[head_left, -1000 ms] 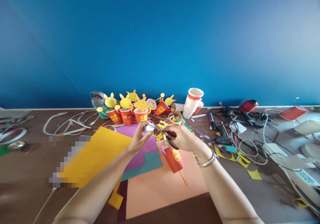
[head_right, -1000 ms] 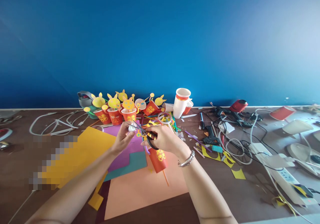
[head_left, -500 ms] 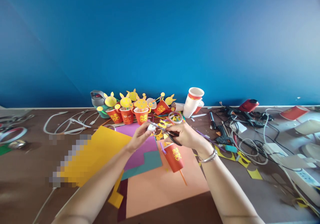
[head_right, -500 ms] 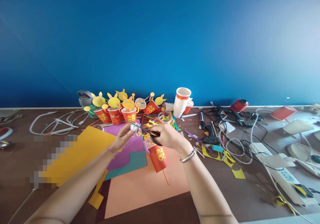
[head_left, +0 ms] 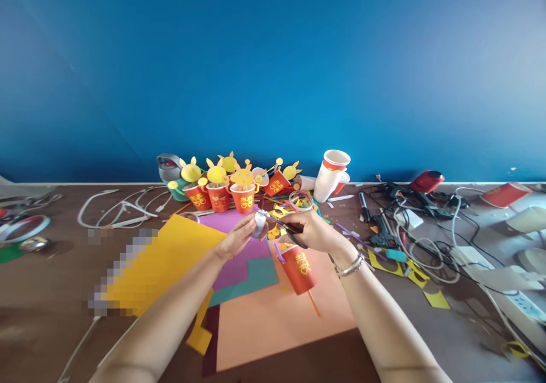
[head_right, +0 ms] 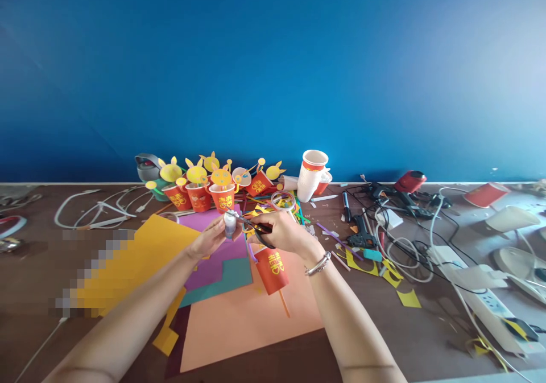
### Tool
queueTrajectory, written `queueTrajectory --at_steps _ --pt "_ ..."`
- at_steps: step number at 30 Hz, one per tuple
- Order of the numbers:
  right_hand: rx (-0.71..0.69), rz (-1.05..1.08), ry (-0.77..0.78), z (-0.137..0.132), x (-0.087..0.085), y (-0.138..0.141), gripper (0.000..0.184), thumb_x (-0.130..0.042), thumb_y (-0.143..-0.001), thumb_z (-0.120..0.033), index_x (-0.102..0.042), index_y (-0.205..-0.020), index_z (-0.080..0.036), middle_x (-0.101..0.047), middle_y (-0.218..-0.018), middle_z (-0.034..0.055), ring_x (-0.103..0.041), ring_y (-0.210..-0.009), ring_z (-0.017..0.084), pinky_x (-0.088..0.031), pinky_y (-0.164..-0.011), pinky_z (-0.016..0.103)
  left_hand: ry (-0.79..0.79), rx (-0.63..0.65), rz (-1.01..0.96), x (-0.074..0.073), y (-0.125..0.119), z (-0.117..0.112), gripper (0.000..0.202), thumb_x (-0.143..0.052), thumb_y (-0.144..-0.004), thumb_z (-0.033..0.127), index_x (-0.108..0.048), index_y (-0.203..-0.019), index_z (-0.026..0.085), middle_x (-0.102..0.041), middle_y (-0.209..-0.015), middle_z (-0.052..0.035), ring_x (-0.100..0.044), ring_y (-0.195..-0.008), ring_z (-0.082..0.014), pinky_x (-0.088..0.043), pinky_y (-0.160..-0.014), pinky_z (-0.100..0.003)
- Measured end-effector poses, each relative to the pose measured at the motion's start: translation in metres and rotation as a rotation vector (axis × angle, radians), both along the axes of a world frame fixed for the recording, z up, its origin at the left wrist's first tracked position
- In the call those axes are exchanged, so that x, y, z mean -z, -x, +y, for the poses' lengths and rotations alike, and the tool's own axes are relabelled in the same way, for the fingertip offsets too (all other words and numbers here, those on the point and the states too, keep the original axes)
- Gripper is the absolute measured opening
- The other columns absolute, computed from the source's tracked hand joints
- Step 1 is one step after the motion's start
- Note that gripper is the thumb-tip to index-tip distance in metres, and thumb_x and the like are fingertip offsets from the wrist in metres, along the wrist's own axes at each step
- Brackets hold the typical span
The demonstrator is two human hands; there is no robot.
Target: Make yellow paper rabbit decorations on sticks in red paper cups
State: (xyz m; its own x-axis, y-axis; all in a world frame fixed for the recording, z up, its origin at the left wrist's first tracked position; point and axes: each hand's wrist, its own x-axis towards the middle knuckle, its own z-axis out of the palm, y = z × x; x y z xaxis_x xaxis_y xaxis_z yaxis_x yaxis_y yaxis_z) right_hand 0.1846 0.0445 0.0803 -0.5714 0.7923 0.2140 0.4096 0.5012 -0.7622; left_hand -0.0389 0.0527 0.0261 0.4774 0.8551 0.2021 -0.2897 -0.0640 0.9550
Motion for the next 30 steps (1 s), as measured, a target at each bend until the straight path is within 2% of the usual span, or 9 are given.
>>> queueTrajectory --at_steps 5,11,13,17,20,23,30 --pt "-0.013 -0.017 0.026 0.002 0.005 -0.001 0.033 -0.066 -0.078 -0.031 -0.072 -0.107 -0.015 -0.062 -0.069 0.0000 -0.044 -0.059 0.010 -0.034 -0.052 0.019 0.064 0.038 -0.048 0.003 0.001 0.001 0.053 -0.056 -0.079 0.063 -0.068 -0.095 0.014 -0.056 -0.063 -0.0028 -0.047 -0.054 -0.0116 -0.034 -0.054 -0.028" --pt "-0.015 -0.063 0.045 0.001 -0.002 -0.006 0.038 -0.068 -0.077 -0.044 -0.074 -0.097 -0.013 -0.057 -0.064 -0.0010 -0.041 -0.058 0.009 -0.034 -0.052 0.020 0.203 0.018 -0.097 0.004 0.002 0.001 0.048 -0.059 -0.075 0.064 -0.061 -0.084 0.017 -0.049 -0.050 0.0022 -0.036 -0.040 -0.0078 -0.024 -0.040 -0.023" --pt "-0.013 -0.074 0.056 0.000 -0.005 -0.006 0.039 -0.070 -0.075 -0.047 -0.074 -0.095 -0.013 -0.056 -0.065 -0.0011 -0.040 -0.059 0.009 -0.034 -0.052 0.020 0.293 -0.038 -0.127 0.006 0.003 0.001 0.045 -0.066 -0.070 0.062 -0.057 -0.081 0.019 -0.055 -0.057 0.0015 -0.043 -0.044 -0.0080 -0.025 -0.038 -0.020" --pt "0.019 -0.088 0.025 -0.001 -0.009 -0.004 0.039 -0.071 -0.075 -0.046 -0.073 -0.097 -0.014 -0.056 -0.065 -0.0008 -0.040 -0.059 0.010 -0.035 -0.053 0.020 0.403 -0.121 -0.146 0.012 0.004 0.002 0.044 -0.074 -0.065 0.056 -0.056 -0.083 0.020 -0.061 -0.072 -0.0005 -0.056 -0.059 -0.0113 -0.037 -0.043 -0.018" --pt "0.025 -0.091 0.006 -0.003 -0.008 -0.001 0.036 -0.069 -0.077 -0.042 -0.072 -0.102 -0.015 -0.060 -0.069 0.0010 -0.043 -0.059 0.010 -0.035 -0.054 0.021 0.387 -0.122 -0.134 0.012 0.003 0.002 0.042 -0.074 -0.067 0.054 -0.058 -0.085 0.020 -0.062 -0.074 -0.0002 -0.059 -0.064 -0.0116 -0.045 -0.050 -0.019" --pt "0.006 -0.066 -0.011 -0.004 -0.007 0.001 0.032 -0.067 -0.079 -0.037 -0.072 -0.102 -0.016 -0.063 -0.073 0.0022 -0.045 -0.062 0.011 -0.036 -0.054 0.021 0.366 -0.129 -0.121 0.009 0.002 0.001 0.042 -0.075 -0.066 0.054 -0.057 -0.082 0.020 -0.061 -0.071 0.0011 -0.058 -0.062 -0.0107 -0.046 -0.052 -0.020" --pt "-0.006 -0.053 0.013 -0.002 -0.004 0.004 0.031 -0.067 -0.079 -0.039 -0.073 -0.097 -0.014 -0.060 -0.067 0.0003 -0.042 -0.059 0.010 -0.033 -0.052 0.020 0.192 -0.102 -0.104 0.001 -0.004 0.001 0.049 -0.064 -0.070 0.065 -0.054 -0.068 0.017 -0.049 -0.047 0.0027 -0.039 -0.040 -0.0077 -0.028 -0.040 -0.022"
